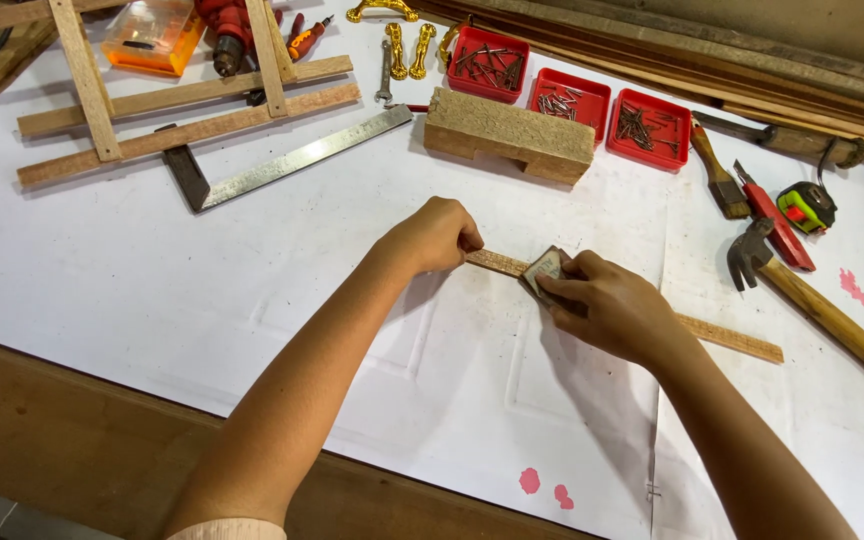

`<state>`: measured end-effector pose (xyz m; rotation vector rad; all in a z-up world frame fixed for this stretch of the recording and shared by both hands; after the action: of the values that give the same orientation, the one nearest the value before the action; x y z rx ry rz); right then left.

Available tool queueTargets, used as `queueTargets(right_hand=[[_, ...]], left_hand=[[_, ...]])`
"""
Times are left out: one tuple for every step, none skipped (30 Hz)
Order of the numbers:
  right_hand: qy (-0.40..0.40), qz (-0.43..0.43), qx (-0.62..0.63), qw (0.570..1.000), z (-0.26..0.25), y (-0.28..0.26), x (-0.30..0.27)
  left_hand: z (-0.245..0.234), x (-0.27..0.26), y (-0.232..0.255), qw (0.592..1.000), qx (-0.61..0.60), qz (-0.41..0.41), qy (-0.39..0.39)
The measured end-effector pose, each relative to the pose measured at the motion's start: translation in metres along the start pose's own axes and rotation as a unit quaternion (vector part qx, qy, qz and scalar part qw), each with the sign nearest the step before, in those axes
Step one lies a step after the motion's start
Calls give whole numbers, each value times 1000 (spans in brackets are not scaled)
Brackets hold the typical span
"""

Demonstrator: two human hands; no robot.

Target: The recorder is seen assembling a wooden frame and then sanding a wooden strip.

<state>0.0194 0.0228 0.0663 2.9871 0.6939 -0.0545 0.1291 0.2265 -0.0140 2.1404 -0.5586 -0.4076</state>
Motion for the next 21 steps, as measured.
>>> queueTargets(right_hand=[[-1, -3, 1, 1000, 3, -6, 9], [22, -26, 3, 999, 3, -14, 17], [47, -50, 6, 998, 3, -23, 26], [47, -55, 7, 997, -3, -30, 35], [26, -53, 3, 998, -6, -38, 42], [6, -51, -1, 999, -9, -46, 49], [7, -54, -1, 998, -5, -42, 49], [20, -69, 8, 997, -3, -39, 48], [32, -83, 16, 996, -2, -37, 47], [32, -85, 16, 996, -5, -32, 41], [-1, -73, 12, 997, -5, -24, 37], [-34, -61, 8, 998, -5, -16, 33], [-35, -62, 9, 997, -5, -13, 30], [-41, -61, 15, 997, -4, -8, 27], [-48, -61, 21, 997, -3, -3, 25], [-50, -63, 22, 997, -3, -7, 27], [-51, -58, 14, 997, -3, -8, 29], [-52, -52, 7, 997, -3, -9, 32], [-52, -52, 7, 997, -3, -16, 38], [-31, -61, 6, 998, -5, -23, 44], [-8, -71, 5, 997, -6, -31, 52]], left_hand=[[-2, 0, 2, 1000, -1, -3, 1], [-4, -1, 4, 1000, 8, -11, 9], [-9, -3, 5, 999, 19, -21, 18], [-11, -3, 5, 999, 19, -25, 21], [-13, -5, 4, 999, 8, -32, 26], [-14, -7, 3, 999, -3, -39, 32], [-15, -7, 2, 999, -2, -41, 34], [-15, -8, 2, 999, -9, -32, 32], [-15, -8, 2, 999, -16, -22, 29], [-12, -8, -3, 999, -16, -23, 31], [-11, -5, -7, 999, -19, -19, 37], [-11, -3, -11, 999, -22, -14, 44], [-11, -5, -10, 999, -23, -16, 44], [-12, -7, -9, 998, -29, -28, 47], [-13, -8, -9, 997, -37, -41, 52], [-13, -11, -11, 997, -39, -43, 53], [-15, -11, -11, 997, -45, -29, 50], [-16, -10, -11, 997, -50, -14, 48], [-18, -12, -8, 997, -51, -14, 47], [-19, -14, -7, 997, -60, -29, 41], [-21, -16, -6, 996, -68, -45, 35]])
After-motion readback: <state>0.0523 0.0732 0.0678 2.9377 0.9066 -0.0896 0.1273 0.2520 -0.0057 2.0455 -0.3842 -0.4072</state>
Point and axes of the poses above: each hand's wrist, its own x-axis towards the middle knuckle, its own z-axis out of the palm, y = z × x, the point moved 5 cm from there along x, towards the middle knuckle, and after that the axes turned 10 degrees about -x, right-handed, at the moved point
